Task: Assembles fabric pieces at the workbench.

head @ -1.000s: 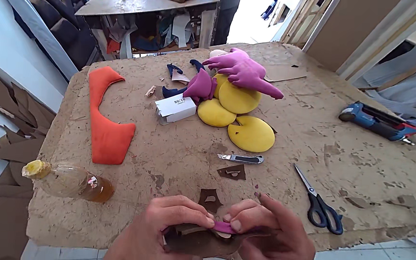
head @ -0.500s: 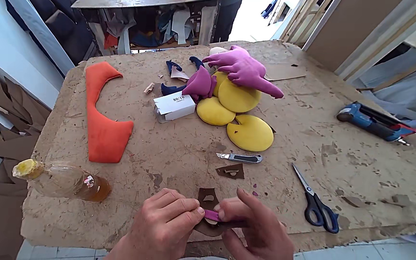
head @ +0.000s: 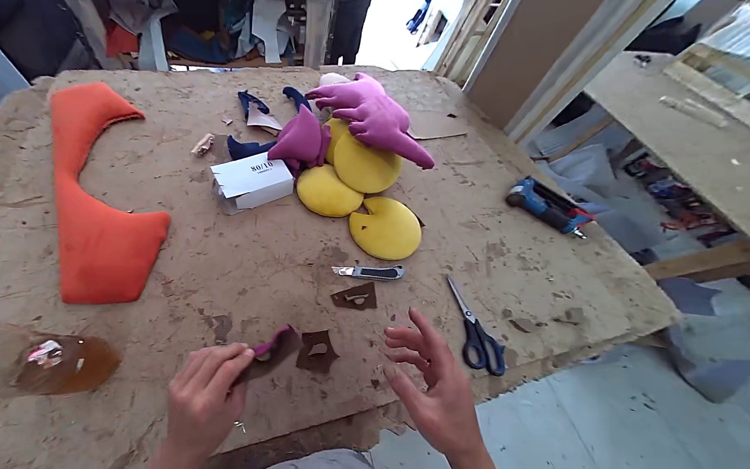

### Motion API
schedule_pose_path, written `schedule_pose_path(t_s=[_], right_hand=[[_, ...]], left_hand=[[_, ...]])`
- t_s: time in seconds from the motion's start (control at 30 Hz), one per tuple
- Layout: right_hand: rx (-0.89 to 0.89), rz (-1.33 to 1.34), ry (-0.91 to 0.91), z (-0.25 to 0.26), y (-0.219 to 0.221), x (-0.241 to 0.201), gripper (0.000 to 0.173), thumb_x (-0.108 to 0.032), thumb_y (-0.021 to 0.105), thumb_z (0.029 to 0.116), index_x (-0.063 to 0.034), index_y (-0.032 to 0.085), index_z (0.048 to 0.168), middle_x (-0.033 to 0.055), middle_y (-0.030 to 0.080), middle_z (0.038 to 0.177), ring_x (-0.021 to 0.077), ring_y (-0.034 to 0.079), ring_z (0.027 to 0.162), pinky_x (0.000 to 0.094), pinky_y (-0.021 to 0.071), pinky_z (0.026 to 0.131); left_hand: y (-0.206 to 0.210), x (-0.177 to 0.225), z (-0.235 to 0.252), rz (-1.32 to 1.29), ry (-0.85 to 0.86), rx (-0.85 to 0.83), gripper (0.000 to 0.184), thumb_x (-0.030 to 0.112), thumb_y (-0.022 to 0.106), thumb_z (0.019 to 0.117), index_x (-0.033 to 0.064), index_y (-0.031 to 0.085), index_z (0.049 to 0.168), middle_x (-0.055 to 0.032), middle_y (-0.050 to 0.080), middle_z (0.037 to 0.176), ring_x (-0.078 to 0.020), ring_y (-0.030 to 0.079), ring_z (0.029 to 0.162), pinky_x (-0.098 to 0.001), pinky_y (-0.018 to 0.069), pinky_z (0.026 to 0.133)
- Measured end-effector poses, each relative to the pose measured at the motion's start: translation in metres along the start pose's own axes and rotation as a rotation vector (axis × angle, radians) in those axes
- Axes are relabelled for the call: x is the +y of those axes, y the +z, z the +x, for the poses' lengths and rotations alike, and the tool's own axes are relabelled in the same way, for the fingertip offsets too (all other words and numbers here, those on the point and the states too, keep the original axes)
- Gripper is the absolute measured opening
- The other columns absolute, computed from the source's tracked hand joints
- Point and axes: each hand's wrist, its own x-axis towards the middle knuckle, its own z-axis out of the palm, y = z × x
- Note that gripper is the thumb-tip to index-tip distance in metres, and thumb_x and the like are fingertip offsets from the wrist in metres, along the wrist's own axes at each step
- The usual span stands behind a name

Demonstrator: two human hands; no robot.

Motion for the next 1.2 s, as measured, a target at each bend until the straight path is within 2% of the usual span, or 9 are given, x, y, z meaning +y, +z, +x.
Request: schedule_pose_path(t_s=[0.1, 0.2, 0.47, 0.57, 0.73, 0.93, 1.07, 1.13, 1.2], right_hand=[[0.146, -0.423, 0.184, 0.002, -0.020, 0.026, 0.060, -0.032, 0.066, 0.0906, -0.0086, 0.056, 0.145, 0.0050, 0.073, 0.115, 0.0177, 0.073, 0.100, 0.0420, 0.0629, 0.081], [0.190, -0.681, 0.386, 0.002, -0.060, 0.052, 0.049, -0.027, 0.066, 0.0945, -0.0060, 0.062, 0.139, 0.0194, 0.070, 0.119, 0.0382, 0.070, 0.104, 0.0621, 0.0559, 0.084], [0.199, -0.847, 0.651, -0.024, -0.092, 0.133, 0.065, -0.031, 0.065, 0.0913, 0.0009, 0.052, 0.146, 0.0376, 0.049, 0.142, 0.0587, 0.051, 0.126, 0.0764, 0.0407, 0.097], [0.171, -0.774, 0.413, -0.016, -0.066, 0.100, 0.062, -0.026, 0.063, 0.0931, 0.0056, 0.050, 0.145, 0.0380, 0.055, 0.134, 0.0577, 0.054, 0.123, 0.0744, 0.0420, 0.098], [-0.174, -0.366, 0.083, -0.008, 0.061, 0.030, 0.057, -0.023, 0.065, 0.0936, 0.0000, 0.052, 0.145, 0.0153, 0.071, 0.116, 0.0259, 0.072, 0.101, 0.0466, 0.0629, 0.082], [-0.444, -0.229, 0.124, 0.011, 0.147, -0.006, 0.081, -0.030, 0.076, 0.0857, -0.0211, 0.039, 0.157, 0.0021, 0.060, 0.136, 0.0137, 0.070, 0.094, 0.0380, 0.0629, 0.077], [-0.331, -0.352, -0.364, 0.015, 0.142, -0.012, 0.077, -0.027, 0.076, 0.0820, -0.0225, 0.047, 0.153, -0.0074, 0.055, 0.150, 0.0186, 0.045, 0.143, 0.0475, 0.0437, 0.113], [-0.337, -0.382, -0.525, 0.016, 0.143, -0.007, 0.061, -0.026, 0.072, 0.0875, -0.0245, 0.055, 0.146, -0.0112, 0.065, 0.138, 0.0182, 0.044, 0.145, 0.0536, 0.0291, 0.121], [-0.319, -0.393, -0.566, 0.014, 0.152, 0.007, 0.052, -0.024, 0.069, 0.0931, -0.0251, 0.058, 0.144, -0.0129, 0.073, 0.120, 0.0096, 0.057, 0.129, 0.0468, 0.0350, 0.117]], left_hand=[[0.030, -0.025, -0.025, 0.095, -0.055, -0.038, 0.020, 0.017, 0.061, 0.0909, 0.0117, 0.077, 0.101, -0.0074, 0.075, 0.105, -0.0219, 0.071, 0.097, -0.0380, 0.0585, 0.085], [0.053, -0.030, -0.043, 0.131, -0.144, -0.121, 0.022, 0.017, 0.061, 0.0901, 0.0097, 0.078, 0.100, -0.0091, 0.076, 0.106, -0.0257, 0.072, 0.098, -0.0431, 0.0592, 0.084], [0.050, -0.018, -0.062, 0.226, -0.242, -0.153, 0.024, 0.018, 0.064, 0.0883, 0.0182, 0.081, 0.106, -0.0022, 0.073, 0.108, -0.0213, 0.068, 0.104, -0.0395, 0.0577, 0.088], [0.052, -0.017, -0.059, 0.263, -0.231, -0.150, 0.020, 0.020, 0.065, 0.0901, 0.0168, 0.081, 0.102, -0.0014, 0.074, 0.104, -0.0211, 0.068, 0.101, -0.0384, 0.0579, 0.087], [0.058, -0.017, -0.055, 0.192, -0.282, -0.137, 0.016, 0.015, 0.065, 0.0908, 0.0132, 0.080, 0.094, -0.0010, 0.074, 0.102, -0.0195, 0.068, 0.102, -0.0362, 0.0586, 0.087], [0.056, -0.015, -0.057, 0.063, -0.317, -0.069, 0.016, 0.013, 0.064, 0.0939, 0.0137, 0.080, 0.099, 0.0011, 0.075, 0.108, -0.0151, 0.069, 0.104, -0.0333, 0.0578, 0.092], [0.042, -0.007, -0.052, -0.026, -0.216, 0.014, 0.017, 0.014, 0.063, 0.0981, 0.0131, 0.078, 0.105, -0.0001, 0.075, 0.113, -0.0152, 0.068, 0.109, -0.0325, 0.0569, 0.096], [0.040, -0.009, -0.055, -0.016, -0.181, 0.009, 0.017, 0.013, 0.063, 0.0980, 0.0132, 0.078, 0.105, -0.0002, 0.075, 0.113, -0.0154, 0.068, 0.109, -0.0322, 0.0565, 0.097], [0.044, -0.014, -0.060, 0.008, -0.144, -0.024, 0.017, 0.012, 0.063, 0.0979, 0.0135, 0.078, 0.105, -0.0002, 0.074, 0.114, -0.0159, 0.067, 0.110, -0.0330, 0.0561, 0.097]])
